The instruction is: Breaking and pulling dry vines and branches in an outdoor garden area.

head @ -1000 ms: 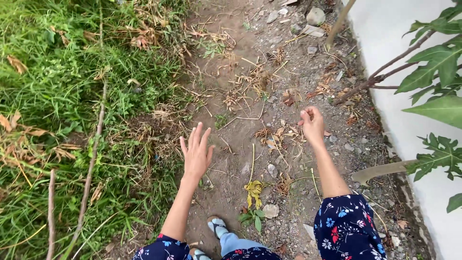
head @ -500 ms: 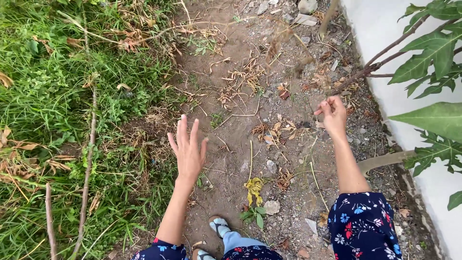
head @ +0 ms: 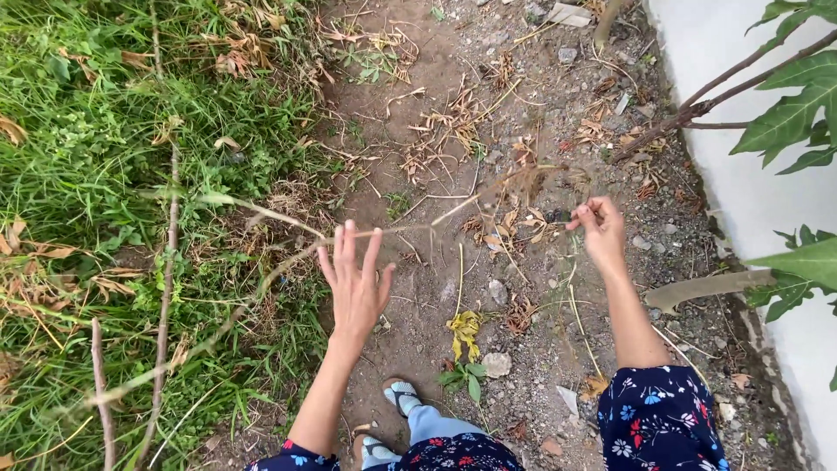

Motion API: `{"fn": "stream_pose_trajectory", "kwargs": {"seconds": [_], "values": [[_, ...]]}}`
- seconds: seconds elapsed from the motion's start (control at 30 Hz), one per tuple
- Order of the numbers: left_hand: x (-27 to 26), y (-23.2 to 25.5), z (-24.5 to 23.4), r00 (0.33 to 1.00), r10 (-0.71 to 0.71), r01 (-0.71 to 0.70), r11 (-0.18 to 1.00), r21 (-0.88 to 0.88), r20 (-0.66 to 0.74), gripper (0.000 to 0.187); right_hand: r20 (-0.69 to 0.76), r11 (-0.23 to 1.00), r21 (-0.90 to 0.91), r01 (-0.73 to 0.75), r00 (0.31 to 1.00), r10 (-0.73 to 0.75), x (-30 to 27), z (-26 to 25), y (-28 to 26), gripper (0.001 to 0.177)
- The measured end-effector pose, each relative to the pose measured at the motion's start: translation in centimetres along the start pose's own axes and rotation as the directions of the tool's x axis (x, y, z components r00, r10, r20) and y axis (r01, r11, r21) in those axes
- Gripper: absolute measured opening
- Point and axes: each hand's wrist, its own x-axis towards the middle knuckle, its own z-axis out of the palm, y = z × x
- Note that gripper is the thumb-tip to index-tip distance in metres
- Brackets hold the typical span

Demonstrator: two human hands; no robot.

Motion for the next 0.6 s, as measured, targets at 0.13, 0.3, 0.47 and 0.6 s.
{"fn": "stream_pose_trajectory", "kwargs": {"seconds": [0.13,0.3,0.47,0.6], "values": [[-2.6,0.5,2.9,0.997,-0.029,0.028,1.0,0.004,0.075,0.072,0.029,0.999,-0.013,-0.033,0.999,0.033,-0.9,0.3,0.3,0.008],[-6.2,1.6,4.8,0.957,-0.046,0.056,0.998,-0.024,0.285,0.077,0.061,0.998,-0.023,-0.063,0.996,0.064,-1.5,1.4,1.8,0.011],[-8.2,1.4,5.8,0.93,-0.05,0.087,0.993,-0.084,0.364,0.08,0.057,0.989,-0.077,-0.126,0.99,0.13,-0.1,2.5,4.3,0.014],[-8.1,0.7,5.9,0.928,-0.072,0.106,0.992,-0.074,0.365,0.081,-0.082,0.903,-0.259,-0.342,0.94,0.332,2.0,4.3,1.2,0.011]]}}
